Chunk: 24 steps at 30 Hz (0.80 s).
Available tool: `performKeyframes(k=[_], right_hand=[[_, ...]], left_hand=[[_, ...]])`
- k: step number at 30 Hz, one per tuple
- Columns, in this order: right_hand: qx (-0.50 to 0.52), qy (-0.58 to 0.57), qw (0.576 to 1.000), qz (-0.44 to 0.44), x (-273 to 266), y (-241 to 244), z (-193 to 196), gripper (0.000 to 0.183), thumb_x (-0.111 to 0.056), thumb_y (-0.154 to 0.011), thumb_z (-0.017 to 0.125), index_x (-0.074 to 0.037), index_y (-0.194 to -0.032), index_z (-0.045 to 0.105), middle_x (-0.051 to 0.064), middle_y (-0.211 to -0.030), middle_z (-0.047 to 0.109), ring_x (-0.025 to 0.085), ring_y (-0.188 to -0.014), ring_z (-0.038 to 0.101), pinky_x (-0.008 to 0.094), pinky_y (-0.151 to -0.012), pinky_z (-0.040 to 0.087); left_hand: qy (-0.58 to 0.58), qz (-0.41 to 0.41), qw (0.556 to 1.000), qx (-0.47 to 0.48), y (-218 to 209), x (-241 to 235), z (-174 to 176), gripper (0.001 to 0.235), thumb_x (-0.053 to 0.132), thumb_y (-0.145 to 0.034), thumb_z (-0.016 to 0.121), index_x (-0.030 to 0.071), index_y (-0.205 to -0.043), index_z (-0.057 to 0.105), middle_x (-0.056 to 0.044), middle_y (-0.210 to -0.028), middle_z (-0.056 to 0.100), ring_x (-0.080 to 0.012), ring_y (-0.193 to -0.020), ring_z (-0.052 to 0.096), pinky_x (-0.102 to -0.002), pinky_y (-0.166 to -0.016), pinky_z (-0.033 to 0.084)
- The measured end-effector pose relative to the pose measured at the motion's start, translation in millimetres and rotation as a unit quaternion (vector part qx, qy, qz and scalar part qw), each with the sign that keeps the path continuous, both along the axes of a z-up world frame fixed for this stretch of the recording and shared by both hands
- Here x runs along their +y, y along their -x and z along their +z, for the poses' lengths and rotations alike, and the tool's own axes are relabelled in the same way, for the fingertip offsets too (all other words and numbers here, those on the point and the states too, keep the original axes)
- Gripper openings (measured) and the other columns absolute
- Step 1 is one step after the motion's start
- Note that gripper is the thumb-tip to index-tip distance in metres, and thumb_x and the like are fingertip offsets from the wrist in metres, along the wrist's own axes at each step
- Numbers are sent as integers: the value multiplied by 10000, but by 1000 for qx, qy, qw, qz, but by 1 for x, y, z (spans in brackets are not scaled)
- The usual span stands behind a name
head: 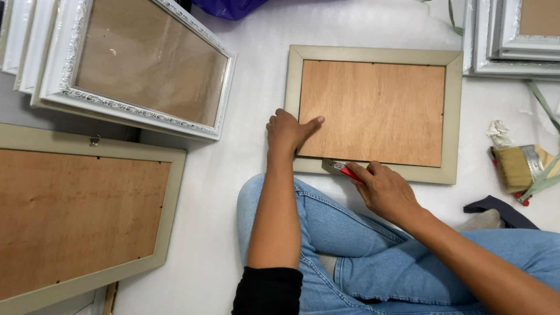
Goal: Opening a picture frame, cleaning the glass with spray and a cloth, and then reassembling the frame.
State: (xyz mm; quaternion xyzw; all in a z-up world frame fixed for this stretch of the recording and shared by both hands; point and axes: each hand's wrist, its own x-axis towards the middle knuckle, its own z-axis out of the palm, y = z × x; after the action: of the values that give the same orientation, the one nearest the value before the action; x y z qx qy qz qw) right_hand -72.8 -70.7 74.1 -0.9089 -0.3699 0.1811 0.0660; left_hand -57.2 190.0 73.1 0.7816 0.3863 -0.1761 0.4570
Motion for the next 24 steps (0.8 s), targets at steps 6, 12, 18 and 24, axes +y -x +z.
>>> performKeyframes(k=[6, 12, 18, 24], right_hand=[[-11, -8, 1000, 10, -4, 1, -10, 367, -336, -1034, 553, -234, -1384, 592, 111, -915, 663, 308, -767, 710, 392, -634, 551], [-22, -5, 1000, 16, -5, 1, -11, 361, -324, -1029, 556, -260, -1383, 588, 95, -911, 661, 275, -750, 707, 363, -639, 549], [-17, -6, 1000, 15, -10, -1, -17, 374, -327, -1022, 563, -260, -1389, 588, 105, -915, 674, 295, -759, 723, 379, -641, 562], [-12, 36, 999, -24, -20, 8, 17, 379, -356, -1014, 555, -243, -1371, 618, 134, -926, 694, 306, -767, 743, 391, -638, 579]], left_hand=[[-42, -183, 981, 46, 15, 5, -30, 1346, 315, -604, 990, 63, -1593, 112, -345, -1490, 366, -521, -1432, 343, -604, -1150, 378], [-110, -216, 967, 73, 5, -8, -83, 1348, 177, -603, 986, 94, -1595, 77, -305, -1420, 334, -493, -1365, 324, -607, -1101, 416], [-101, -200, 974, 34, 14, -9, -39, 1258, 151, -650, 975, 66, -1566, 116, -346, -1375, 399, -531, -1364, 362, -632, -1078, 442], [-94, -201, 974, 40, 18, -13, -26, 1289, 188, -638, 980, 65, -1573, 101, -355, -1393, 408, -539, -1380, 366, -614, -1133, 394]])
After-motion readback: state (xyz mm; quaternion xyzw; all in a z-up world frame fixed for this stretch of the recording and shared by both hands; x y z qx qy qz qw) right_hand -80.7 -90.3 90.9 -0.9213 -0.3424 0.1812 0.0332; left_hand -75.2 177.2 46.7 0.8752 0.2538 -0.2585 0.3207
